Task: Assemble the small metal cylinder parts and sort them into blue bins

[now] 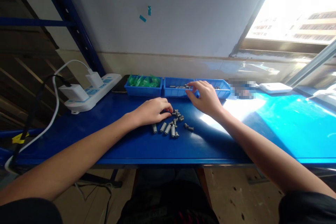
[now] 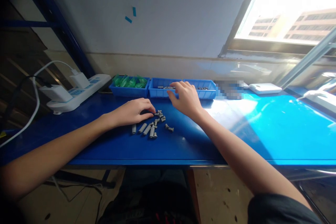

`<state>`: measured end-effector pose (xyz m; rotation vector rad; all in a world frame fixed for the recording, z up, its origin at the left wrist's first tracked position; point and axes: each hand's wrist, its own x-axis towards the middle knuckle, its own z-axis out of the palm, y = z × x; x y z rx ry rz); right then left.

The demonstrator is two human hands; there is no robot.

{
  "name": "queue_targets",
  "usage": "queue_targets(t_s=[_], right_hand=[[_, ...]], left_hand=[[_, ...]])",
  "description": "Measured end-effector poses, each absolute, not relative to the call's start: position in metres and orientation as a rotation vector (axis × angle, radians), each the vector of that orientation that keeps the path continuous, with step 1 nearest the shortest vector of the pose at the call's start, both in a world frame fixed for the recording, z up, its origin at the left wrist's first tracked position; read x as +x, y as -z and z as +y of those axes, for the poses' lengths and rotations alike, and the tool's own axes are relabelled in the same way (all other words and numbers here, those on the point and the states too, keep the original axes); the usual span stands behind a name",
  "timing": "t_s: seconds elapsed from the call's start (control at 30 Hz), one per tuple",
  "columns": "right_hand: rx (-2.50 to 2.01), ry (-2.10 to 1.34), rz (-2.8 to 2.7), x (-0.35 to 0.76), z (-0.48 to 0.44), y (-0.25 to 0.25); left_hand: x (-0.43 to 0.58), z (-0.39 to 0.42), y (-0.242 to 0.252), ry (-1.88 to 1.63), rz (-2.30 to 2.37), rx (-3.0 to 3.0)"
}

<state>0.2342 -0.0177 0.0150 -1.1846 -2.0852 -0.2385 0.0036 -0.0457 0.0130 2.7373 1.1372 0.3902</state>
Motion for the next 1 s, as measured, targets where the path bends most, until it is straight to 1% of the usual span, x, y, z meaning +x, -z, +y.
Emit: queue_targets(t_s=[0.17, 0.33, 0.47, 0.6, 0.77, 1.0], right_hand=[[-0.977, 0.127, -2.326, 0.214, -0.033, -0.007], [-0.921, 0.011, -2.418, 0.211, -0.030, 0.005], [-0.807, -0.058, -2.454, 0.214, -0.030, 0.002], [-0.745, -0.004, -2.453, 0.215, -0.031, 0.001], [-0.732, 0.055, -2.421, 0.215, -0.031, 0.004], [-0.786, -0.141, -2.301, 0.212, -0.036, -0.001]], left_hand=[[0.006, -0.045, -0.010, -0.433, 1.150, 2.749], [0.010, -0.045, -0.007, -0.449, 1.136, 2.788], [0.009, -0.043, -0.006, -0.609, 1.176, 2.712], [0.006, -0.041, -0.008, -0.806, 1.167, 2.585], [0.005, -0.043, -0.011, -0.861, 1.099, 2.581], [0.005, -0.046, -0.006, -0.933, 1.108, 2.648]])
